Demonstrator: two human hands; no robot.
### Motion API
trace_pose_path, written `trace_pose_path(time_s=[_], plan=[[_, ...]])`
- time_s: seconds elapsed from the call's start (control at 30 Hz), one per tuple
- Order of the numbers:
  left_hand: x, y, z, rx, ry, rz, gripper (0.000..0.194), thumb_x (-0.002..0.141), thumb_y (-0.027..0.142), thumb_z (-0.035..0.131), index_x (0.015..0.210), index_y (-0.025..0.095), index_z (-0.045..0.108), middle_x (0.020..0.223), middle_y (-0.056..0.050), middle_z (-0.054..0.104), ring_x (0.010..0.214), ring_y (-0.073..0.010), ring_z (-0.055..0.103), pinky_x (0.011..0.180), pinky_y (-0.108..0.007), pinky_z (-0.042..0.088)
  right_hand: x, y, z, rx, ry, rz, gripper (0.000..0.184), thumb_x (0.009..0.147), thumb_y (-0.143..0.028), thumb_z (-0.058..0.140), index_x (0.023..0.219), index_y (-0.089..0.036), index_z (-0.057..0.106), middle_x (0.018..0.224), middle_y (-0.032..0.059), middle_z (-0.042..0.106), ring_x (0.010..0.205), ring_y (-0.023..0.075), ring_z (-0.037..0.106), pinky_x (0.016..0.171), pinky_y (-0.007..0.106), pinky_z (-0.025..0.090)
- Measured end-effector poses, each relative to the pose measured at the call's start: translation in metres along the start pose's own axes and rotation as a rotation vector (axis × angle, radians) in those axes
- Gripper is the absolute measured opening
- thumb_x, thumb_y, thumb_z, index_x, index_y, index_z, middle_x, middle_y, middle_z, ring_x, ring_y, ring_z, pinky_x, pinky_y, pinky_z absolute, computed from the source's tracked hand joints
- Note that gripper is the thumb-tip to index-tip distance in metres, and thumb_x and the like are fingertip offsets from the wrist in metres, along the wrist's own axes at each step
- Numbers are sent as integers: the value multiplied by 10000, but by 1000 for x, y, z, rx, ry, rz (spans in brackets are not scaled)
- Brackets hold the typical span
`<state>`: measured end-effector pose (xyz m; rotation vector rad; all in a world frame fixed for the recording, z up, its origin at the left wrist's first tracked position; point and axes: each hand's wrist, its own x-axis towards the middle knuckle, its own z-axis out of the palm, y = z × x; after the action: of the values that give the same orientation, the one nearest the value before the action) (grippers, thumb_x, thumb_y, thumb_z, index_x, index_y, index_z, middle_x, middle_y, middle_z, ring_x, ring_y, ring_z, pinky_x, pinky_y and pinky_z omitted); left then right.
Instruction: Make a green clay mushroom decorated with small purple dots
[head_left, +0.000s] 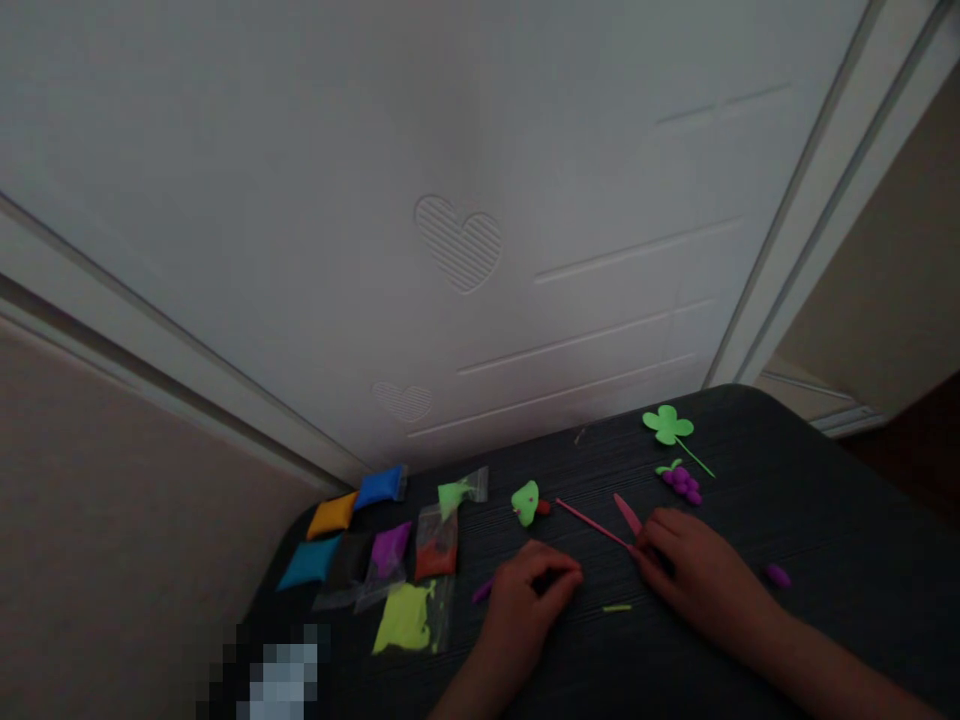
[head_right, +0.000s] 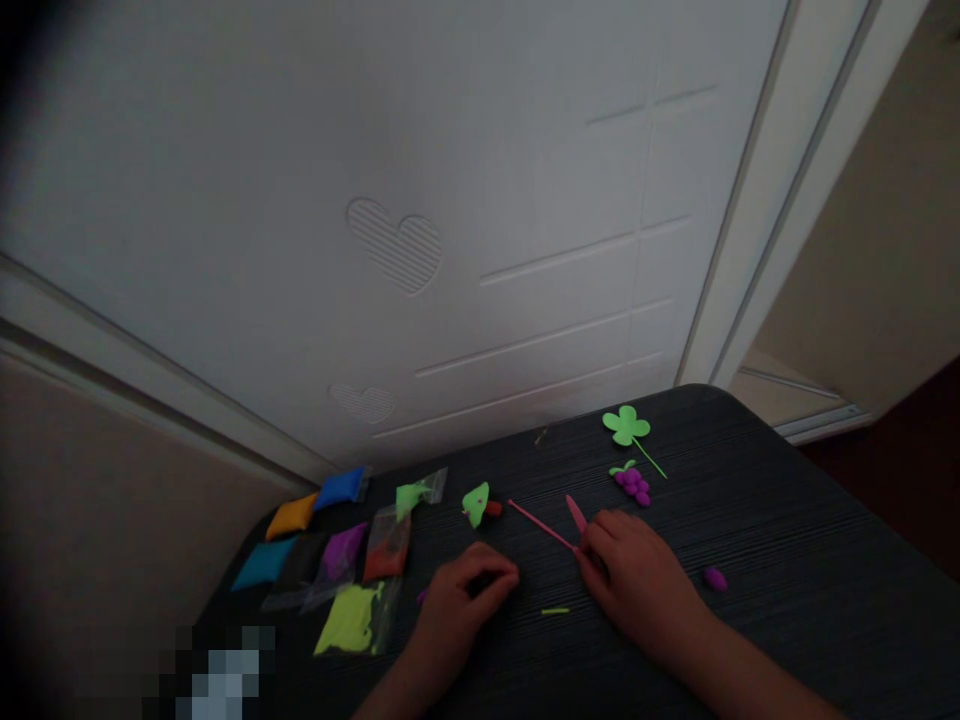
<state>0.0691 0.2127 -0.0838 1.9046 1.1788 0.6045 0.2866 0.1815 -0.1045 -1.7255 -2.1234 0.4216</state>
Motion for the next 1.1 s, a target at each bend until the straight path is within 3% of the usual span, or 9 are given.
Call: trace_pose_path(time_s=[0.27, 0.6, 0.93, 1.1], plan=[[1, -6, 4, -75, -6, 58, 78, 714, 149, 592, 771, 178, 637, 784, -28, 625, 787, -139, 545, 732, -272, 418, -3, 3, 3, 28, -48, 10, 121, 830, -262, 410, 797, -216, 518, 794, 27, 511, 759, 165, 477, 710, 338, 371], [1, -3, 3, -119, -65, 21, 151, 746, 218, 572, 874, 228, 652, 796, -21, 609, 773, -135, 539, 696, -258, 413, -2, 5, 8, 6, -72, 15, 156, 845, -306, 386, 788, -231, 510, 790, 18, 512, 756, 163, 483, 709, 344, 375], [-2, 0, 2, -161, 8, -11, 183, 793, 246, 482, 893, 200, 628, 794, -23, 600, 741, -131, 530, 686, -256, 399, -2, 3, 4, 46, -26, -12, 198, 859, -333, 362, 811, -228, 523, 826, 31, 517, 771, 156, 508, 719, 329, 404], [1, 1, -2, -441, 78, -87, 177, 784, 256, 498, 904, 165, 589, 647, 10, 557, 640, -106, 500, 622, -234, 383, -4, -3, 0, 98, 43, -24, 191, 862, -308, 363, 802, -212, 518, 824, 38, 516, 772, 153, 511, 716, 314, 415]])
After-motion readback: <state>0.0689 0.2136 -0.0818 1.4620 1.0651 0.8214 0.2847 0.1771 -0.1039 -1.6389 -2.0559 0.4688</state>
